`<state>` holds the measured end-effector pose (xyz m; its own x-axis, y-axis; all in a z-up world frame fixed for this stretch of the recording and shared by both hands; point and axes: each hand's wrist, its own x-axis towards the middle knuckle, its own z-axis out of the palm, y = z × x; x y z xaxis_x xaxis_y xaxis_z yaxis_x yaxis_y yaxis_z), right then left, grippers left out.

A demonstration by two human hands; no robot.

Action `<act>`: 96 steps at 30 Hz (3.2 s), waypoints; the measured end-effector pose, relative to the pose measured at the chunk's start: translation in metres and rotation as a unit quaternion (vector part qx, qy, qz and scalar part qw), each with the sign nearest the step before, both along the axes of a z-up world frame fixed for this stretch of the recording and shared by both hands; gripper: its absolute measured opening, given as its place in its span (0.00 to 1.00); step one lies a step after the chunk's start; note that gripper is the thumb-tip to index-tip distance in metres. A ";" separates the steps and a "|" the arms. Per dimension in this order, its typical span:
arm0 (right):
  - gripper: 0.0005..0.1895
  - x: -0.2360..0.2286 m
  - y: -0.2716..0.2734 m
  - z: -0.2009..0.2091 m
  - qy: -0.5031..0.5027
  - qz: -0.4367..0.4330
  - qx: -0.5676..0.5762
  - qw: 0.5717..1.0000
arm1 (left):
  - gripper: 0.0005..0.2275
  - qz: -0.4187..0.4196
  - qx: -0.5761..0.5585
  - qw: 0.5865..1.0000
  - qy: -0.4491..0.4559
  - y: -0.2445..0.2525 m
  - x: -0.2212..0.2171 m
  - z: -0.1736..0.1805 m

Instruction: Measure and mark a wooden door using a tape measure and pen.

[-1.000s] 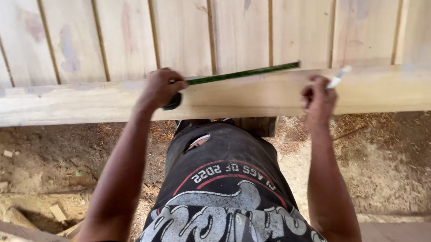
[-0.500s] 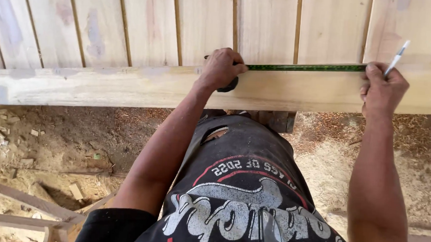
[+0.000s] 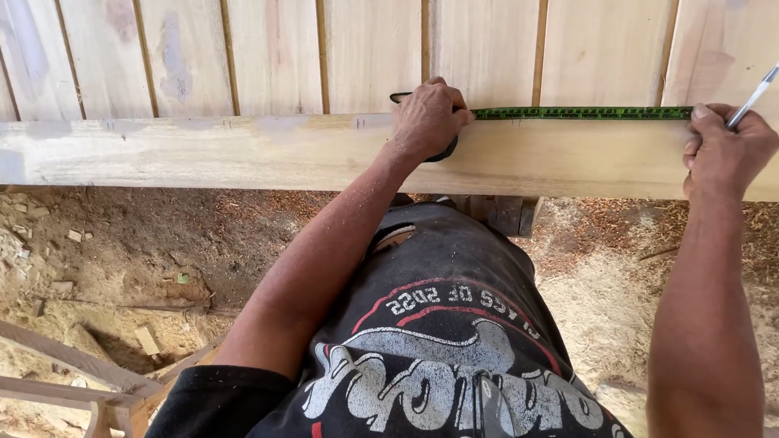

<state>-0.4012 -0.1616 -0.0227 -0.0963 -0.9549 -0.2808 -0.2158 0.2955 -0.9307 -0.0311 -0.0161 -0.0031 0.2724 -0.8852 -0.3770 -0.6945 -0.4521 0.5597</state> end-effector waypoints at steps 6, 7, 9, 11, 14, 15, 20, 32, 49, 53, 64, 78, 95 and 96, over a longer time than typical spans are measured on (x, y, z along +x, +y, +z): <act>0.02 0.000 -0.004 -0.003 0.003 -0.011 0.003 1.000 | 0.09 0.000 -0.013 1.000 -0.020 -0.003 -0.004 -0.003; 0.03 0.000 -0.003 -0.003 0.005 -0.012 0.005 1.000 | 0.10 -0.001 -0.002 1.000 -0.026 -0.003 -0.005 0.000; 0.03 0.000 -0.004 -0.004 0.008 -0.013 0.007 1.000 | 0.10 -0.003 0.008 0.999 -0.032 -0.003 -0.006 0.004; 0.03 -0.001 -0.005 -0.005 0.009 -0.009 0.005 1.000 | 0.09 -0.016 0.016 0.999 -0.049 -0.004 -0.007 0.005; 0.03 -0.002 -0.004 -0.005 0.011 -0.003 0.001 1.000 | 0.09 -0.021 0.011 0.998 -0.062 -0.006 -0.008 0.002; 0.03 -0.002 -0.004 -0.006 0.011 -0.003 0.001 1.000 | 0.09 -0.021 0.012 0.998 -0.062 -0.007 -0.008 0.003; 0.02 -0.002 -0.008 -0.012 0.044 -0.025 0.017 0.999 | 0.10 -0.029 0.060 0.995 -0.078 -0.011 -0.012 0.013; 0.08 -0.035 0.103 0.007 -0.060 -0.381 0.025 0.922 | 0.13 -0.062 0.046 0.993 -0.085 -0.025 -0.014 0.021; 0.27 -0.074 0.326 -0.096 -0.043 -0.524 0.182 0.831 | 0.14 -0.046 0.108 0.990 -0.080 -0.021 -0.013 0.021; 0.20 -0.112 0.219 -0.036 0.049 -0.451 0.045 0.890 | 0.12 -0.026 0.139 0.986 -0.091 -0.025 -0.019 0.023; 0.25 -0.262 -0.001 -0.012 -0.110 -0.129 -0.094 0.981 | 0.10 0.058 0.199 0.967 -0.148 -0.036 -0.044 -0.012; 0.22 -0.271 -0.094 -0.122 0.070 -0.065 -0.291 0.952 | 0.07 0.126 0.188 0.965 -0.134 -0.026 -0.054 -0.007; 0.28 -0.194 -0.068 0.030 0.002 -0.224 -0.221 0.949 | 0.06 0.070 0.155 0.979 -0.116 -0.032 -0.039 0.019; 0.28 -0.188 -0.061 0.034 0.002 -0.233 -0.231 0.945 | 0.06 0.062 0.144 0.981 -0.116 -0.033 -0.037 0.018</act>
